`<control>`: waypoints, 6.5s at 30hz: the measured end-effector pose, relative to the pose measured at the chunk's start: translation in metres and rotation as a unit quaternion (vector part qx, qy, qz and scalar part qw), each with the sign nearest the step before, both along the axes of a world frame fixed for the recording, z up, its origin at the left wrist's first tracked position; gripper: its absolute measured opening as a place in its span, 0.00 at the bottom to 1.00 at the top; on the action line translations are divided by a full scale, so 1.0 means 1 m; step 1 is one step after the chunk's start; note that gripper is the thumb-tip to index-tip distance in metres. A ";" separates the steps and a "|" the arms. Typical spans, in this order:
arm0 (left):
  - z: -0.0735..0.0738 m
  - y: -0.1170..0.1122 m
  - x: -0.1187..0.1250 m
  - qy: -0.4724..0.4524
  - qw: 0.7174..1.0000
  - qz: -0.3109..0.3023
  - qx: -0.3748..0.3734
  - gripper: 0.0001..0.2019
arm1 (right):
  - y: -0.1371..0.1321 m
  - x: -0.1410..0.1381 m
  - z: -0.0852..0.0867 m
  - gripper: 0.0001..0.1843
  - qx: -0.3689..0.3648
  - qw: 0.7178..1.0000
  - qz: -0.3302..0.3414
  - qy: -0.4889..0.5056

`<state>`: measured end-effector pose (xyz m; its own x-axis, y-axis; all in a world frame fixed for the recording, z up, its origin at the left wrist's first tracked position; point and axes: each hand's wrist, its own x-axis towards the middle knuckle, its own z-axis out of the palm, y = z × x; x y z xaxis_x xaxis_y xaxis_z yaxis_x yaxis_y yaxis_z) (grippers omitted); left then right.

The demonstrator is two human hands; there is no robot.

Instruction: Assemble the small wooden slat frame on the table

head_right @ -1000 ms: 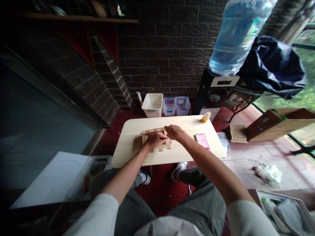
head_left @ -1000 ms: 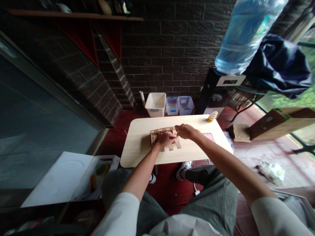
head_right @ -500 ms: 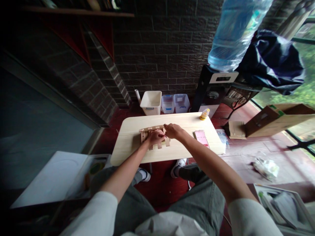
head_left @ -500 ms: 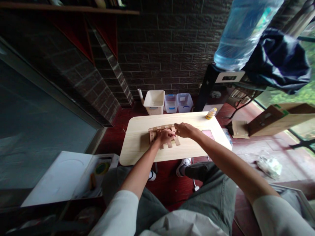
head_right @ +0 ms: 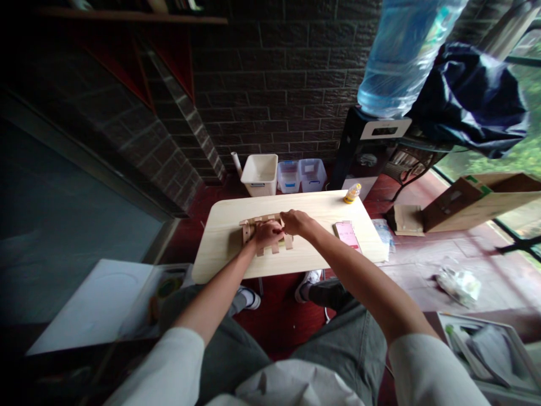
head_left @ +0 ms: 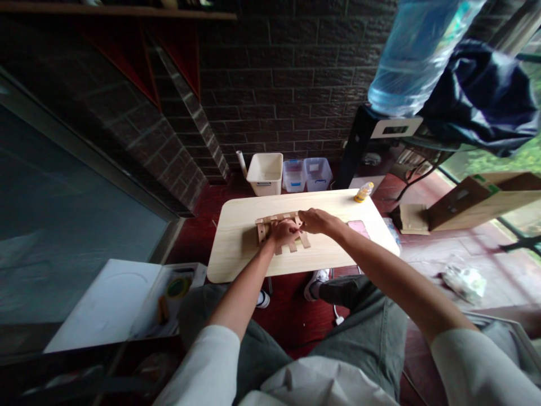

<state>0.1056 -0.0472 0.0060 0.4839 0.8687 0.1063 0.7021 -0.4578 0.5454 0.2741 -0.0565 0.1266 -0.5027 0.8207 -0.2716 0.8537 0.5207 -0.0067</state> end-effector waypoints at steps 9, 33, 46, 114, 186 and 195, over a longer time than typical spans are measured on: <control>-0.003 0.001 0.004 0.004 1.000 0.027 0.008 0.09 | 0.003 -0.003 -0.001 0.17 -0.002 1.000 -0.019 0.002; -0.013 0.004 0.001 0.006 1.000 0.028 0.013 0.09 | 0.016 -0.002 -0.005 0.22 -0.023 0.999 0.027 0.000; -0.013 0.004 -0.002 -0.012 1.000 0.020 0.002 0.09 | 0.010 0.001 -0.009 0.18 -0.034 0.999 -0.001 -0.014; -0.013 0.002 0.003 0.014 0.999 0.014 0.047 0.11 | -0.003 -0.006 0.002 0.18 -0.030 0.999 0.016 -0.004; -0.009 0.003 0.002 -0.010 1.000 0.009 -0.008 0.10 | 0.017 0.000 -0.001 0.18 0.005 0.998 0.045 -0.038; -0.006 0.003 0.001 -0.011 1.000 0.008 -0.009 0.10 | 0.020 0.009 0.003 0.17 -0.012 0.998 0.055 -0.011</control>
